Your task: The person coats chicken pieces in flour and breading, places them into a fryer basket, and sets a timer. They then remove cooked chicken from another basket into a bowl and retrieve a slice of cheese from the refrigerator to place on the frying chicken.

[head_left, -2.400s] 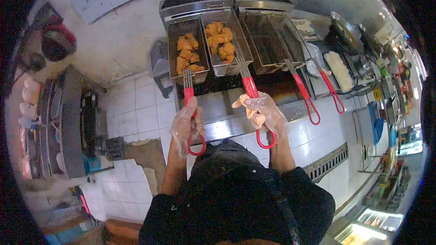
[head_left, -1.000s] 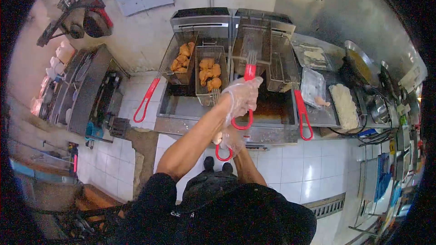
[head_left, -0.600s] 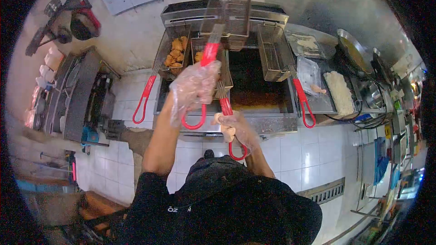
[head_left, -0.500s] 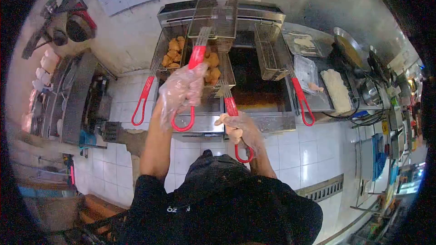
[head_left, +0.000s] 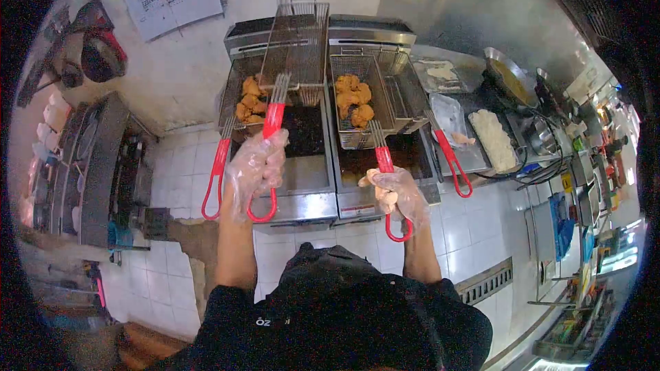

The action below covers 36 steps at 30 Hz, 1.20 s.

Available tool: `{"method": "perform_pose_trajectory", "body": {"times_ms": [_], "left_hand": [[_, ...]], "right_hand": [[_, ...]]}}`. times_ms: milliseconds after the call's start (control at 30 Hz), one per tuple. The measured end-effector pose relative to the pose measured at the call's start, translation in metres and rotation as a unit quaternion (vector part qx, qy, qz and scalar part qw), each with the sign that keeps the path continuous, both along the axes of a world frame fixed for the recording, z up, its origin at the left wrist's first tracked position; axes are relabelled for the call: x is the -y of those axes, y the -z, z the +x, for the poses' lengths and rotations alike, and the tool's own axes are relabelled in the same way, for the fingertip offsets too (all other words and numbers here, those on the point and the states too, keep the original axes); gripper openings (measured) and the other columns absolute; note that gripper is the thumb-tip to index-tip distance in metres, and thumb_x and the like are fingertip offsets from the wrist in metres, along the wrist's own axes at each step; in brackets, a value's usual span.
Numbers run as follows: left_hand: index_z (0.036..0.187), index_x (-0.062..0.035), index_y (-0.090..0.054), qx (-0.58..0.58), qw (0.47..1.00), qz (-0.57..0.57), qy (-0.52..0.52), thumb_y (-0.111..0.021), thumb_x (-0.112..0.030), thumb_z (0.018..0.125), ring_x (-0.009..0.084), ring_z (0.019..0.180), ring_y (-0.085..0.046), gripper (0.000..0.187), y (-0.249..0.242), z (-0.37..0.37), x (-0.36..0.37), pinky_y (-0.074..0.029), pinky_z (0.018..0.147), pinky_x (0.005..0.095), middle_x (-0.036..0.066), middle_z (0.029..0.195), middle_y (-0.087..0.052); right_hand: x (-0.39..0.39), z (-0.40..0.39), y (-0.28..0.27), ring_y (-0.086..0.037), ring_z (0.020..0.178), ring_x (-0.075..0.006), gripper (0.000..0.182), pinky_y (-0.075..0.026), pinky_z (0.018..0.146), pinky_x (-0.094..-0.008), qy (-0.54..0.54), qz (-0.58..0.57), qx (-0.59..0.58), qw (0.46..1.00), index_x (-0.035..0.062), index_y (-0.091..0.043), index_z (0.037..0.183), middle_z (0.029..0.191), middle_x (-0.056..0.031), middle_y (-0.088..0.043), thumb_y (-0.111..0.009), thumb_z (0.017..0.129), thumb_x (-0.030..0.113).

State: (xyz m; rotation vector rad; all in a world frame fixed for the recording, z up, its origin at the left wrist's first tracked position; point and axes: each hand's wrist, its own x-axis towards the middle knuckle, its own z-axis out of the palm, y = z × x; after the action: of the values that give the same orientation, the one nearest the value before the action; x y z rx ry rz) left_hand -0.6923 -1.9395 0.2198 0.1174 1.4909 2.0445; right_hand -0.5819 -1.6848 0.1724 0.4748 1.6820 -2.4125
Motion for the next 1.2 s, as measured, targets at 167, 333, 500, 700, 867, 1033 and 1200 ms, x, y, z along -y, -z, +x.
{"method": "perform_pose_trajectory", "body": {"times_ms": [167, 333, 500, 700, 867, 1033, 1200], "left_hand": [[0.079, -0.0161, -0.043, 0.030, 0.997, 0.068, 0.017, -0.056, -0.026, 0.083, 0.0051, 0.037, -0.034, 0.016, 0.024, 0.002, -0.001, -0.029, 0.032, 0.0209, -0.007, 0.053, -0.037], [0.080, -0.0148, -0.045, 0.079, 0.995, 0.061, 0.014, -0.058, -0.028, 0.082, 0.0062, 0.037, -0.033, 0.018, 0.031, -0.003, -0.003, -0.030, 0.032, 0.0219, -0.006, 0.052, -0.037], [0.076, -0.0133, -0.043, 0.087, 0.996, 0.018, -0.017, -0.062, -0.029, 0.081, 0.0067, 0.037, -0.034, 0.025, 0.041, -0.005, -0.011, -0.031, 0.033, 0.0230, -0.005, 0.051, -0.037], [0.072, -0.0144, -0.042, 0.104, 0.994, 0.040, -0.021, -0.056, -0.025, 0.084, 0.0057, 0.037, -0.033, 0.021, 0.058, -0.017, -0.021, -0.029, 0.034, 0.0219, -0.006, 0.051, -0.037], [0.074, -0.0116, -0.043, 0.104, 0.994, 0.008, -0.015, -0.056, -0.025, 0.084, 0.0074, 0.039, -0.036, 0.021, 0.077, -0.026, -0.023, -0.031, 0.036, 0.0226, -0.005, 0.052, -0.038], [0.077, -0.0129, -0.048, 0.142, 0.982, 0.127, 0.021, -0.054, -0.026, 0.085, 0.0067, 0.038, -0.036, 0.016, 0.096, -0.031, -0.022, -0.033, 0.034, 0.0228, -0.005, 0.055, -0.039], [0.068, -0.0158, -0.043, 0.111, 0.991, -0.017, -0.070, -0.054, -0.030, 0.086, 0.0060, 0.034, -0.032, 0.025, 0.077, -0.007, -0.043, -0.027, 0.029, 0.0214, -0.006, 0.050, -0.035]], "right_hand": [[-0.028, -0.029, -0.007, -0.040, 0.037, -0.0038, 0.028, -0.031, 0.033, -0.0174, -0.035, 0.032, -0.024, 0.999, -0.0017, -0.055, 0.084, 0.051, 0.0021, -0.045, -0.060, 0.079, 0.025], [-0.038, -0.063, -0.005, -0.037, 0.036, -0.0010, 0.030, -0.031, 0.034, -0.0145, -0.004, -0.013, -0.057, 0.998, -0.0041, -0.056, 0.082, 0.051, 0.0022, -0.044, -0.059, 0.080, 0.025], [-0.039, -0.054, 0.007, -0.032, 0.034, -0.0001, 0.033, -0.026, 0.032, -0.0153, -0.024, -0.006, -0.037, 0.999, -0.0069, -0.055, 0.083, 0.047, 0.0052, -0.039, -0.056, 0.083, 0.026], [-0.041, -0.043, 0.021, -0.049, 0.040, -0.0092, 0.050, -0.041, 0.039, -0.0189, -0.063, -0.053, -0.085, 0.993, -0.0144, -0.052, 0.099, 0.055, -0.0073, -0.056, -0.048, 0.088, 0.034], [-0.055, -0.025, 0.044, -0.058, 0.058, -0.0161, 0.056, -0.048, 0.050, -0.0241, -0.017, -0.091, -0.071, 0.993, -0.0097, -0.046, 0.111, 0.072, -0.0128, -0.060, -0.042, 0.090, 0.042], [-0.082, 0.018, 0.089, -0.059, 0.072, -0.0181, 0.052, -0.048, 0.067, -0.0293, 0.191, 0.011, -0.058, 0.980, -0.0059, -0.055, 0.102, 0.088, -0.0121, -0.062, -0.040, 0.090, 0.042], [-0.155, 0.108, 0.112, -0.058, 0.060, -0.0115, 0.033, -0.048, 0.052, -0.0257, 0.248, 0.230, 0.138, 0.931, 0.0017, -0.061, 0.090, 0.075, -0.0067, -0.061, -0.051, 0.086, 0.033]]}}
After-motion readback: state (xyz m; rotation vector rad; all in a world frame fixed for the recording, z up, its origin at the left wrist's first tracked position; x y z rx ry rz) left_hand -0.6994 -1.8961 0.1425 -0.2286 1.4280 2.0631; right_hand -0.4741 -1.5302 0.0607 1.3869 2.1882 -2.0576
